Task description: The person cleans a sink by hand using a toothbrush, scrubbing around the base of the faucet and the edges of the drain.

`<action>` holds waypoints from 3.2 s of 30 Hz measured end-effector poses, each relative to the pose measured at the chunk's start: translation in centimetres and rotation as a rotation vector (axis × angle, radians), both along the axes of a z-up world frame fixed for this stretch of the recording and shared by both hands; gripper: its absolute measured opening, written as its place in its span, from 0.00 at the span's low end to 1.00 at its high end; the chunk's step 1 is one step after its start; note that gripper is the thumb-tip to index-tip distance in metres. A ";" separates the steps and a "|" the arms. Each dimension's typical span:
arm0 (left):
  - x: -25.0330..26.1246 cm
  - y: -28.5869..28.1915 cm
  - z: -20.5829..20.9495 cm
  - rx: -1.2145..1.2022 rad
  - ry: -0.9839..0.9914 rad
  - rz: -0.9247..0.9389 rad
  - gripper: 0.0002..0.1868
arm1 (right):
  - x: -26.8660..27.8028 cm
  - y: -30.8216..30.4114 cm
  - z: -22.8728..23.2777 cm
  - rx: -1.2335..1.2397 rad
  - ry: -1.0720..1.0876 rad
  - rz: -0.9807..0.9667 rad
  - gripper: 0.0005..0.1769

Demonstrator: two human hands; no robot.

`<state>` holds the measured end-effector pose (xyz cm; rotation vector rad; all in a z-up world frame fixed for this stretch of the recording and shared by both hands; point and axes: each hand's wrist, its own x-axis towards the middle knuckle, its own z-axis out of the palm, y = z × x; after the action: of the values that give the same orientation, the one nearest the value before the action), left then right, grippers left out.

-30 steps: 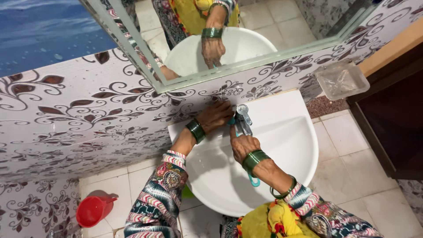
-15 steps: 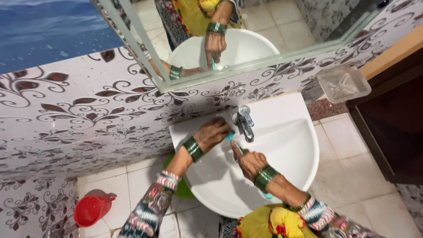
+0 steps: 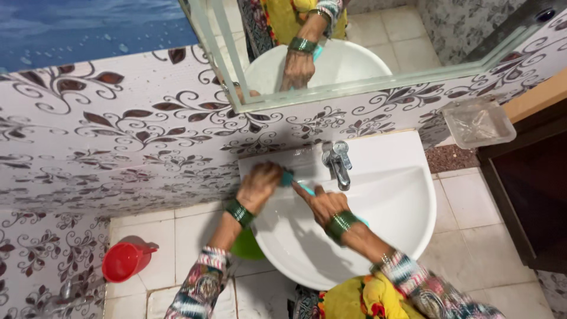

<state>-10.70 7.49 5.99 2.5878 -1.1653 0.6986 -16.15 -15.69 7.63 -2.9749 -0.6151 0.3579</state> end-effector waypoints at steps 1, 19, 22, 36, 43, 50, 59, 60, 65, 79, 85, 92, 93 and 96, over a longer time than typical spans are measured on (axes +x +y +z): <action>0.2 0.4 -0.1 -0.050 0.073 0.068 0.13 | 0.7 0.4 -0.3 0.013 -0.084 0.033 0.49; 1.0 5.5 -1.4 -0.053 -0.032 0.301 0.20 | 6.6 4.8 3.3 0.155 0.006 0.249 0.38; -1.2 4.7 -2.2 -0.068 0.078 0.298 0.18 | 3.4 2.2 3.1 0.352 -0.477 0.508 0.36; 0.1 6.3 -2.2 -0.090 0.054 0.339 0.20 | 6.5 5.6 5.1 0.117 -0.084 0.282 0.31; -5.8 5.1 -1.2 -0.196 0.127 0.337 0.20 | 2.7 4.9 5.2 0.105 0.028 0.302 0.41; 0.1 6.5 -0.7 -0.162 0.078 0.337 0.25 | 7.1 6.4 5.3 0.071 -0.091 0.305 0.36; -4.1 3.1 -1.1 -0.185 0.218 0.329 0.21 | 2.7 2.4 3.9 0.107 -0.097 0.275 0.38; -4.3 2.7 -1.0 -0.171 0.186 0.338 0.22 | 2.5 2.5 3.9 0.087 -0.092 0.245 0.40; -0.6 3.0 -1.2 -0.286 0.040 0.226 0.19 | 5.1 2.9 3.3 0.015 -0.051 0.160 0.40; -0.1 -3.6 -1.0 -0.210 0.028 0.159 0.20 | 0.9 -2.3 3.7 0.009 0.143 -0.099 0.53; 2.4 -5.0 -1.4 -0.150 -0.043 0.109 0.15 | 1.4 -1.9 0.6 -0.030 0.032 -0.155 0.51; -0.2 -5.4 -1.9 -0.074 -0.088 0.044 0.15 | -1.8 -4.3 0.7 0.100 0.146 -0.138 0.43; 0.9 -5.5 -1.7 -0.150 -0.033 0.011 0.13 | -0.9 -4.2 0.5 0.090 0.111 -0.142 0.48; 3.8 -5.5 -1.1 -0.156 0.011 -0.041 0.13 | 1.3 -2.6 -0.7 0.030 0.124 -0.201 0.54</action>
<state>-6.92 1.95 4.86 2.4297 -1.1103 0.7343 -14.89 -18.33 6.92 -2.9231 -0.3025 0.5062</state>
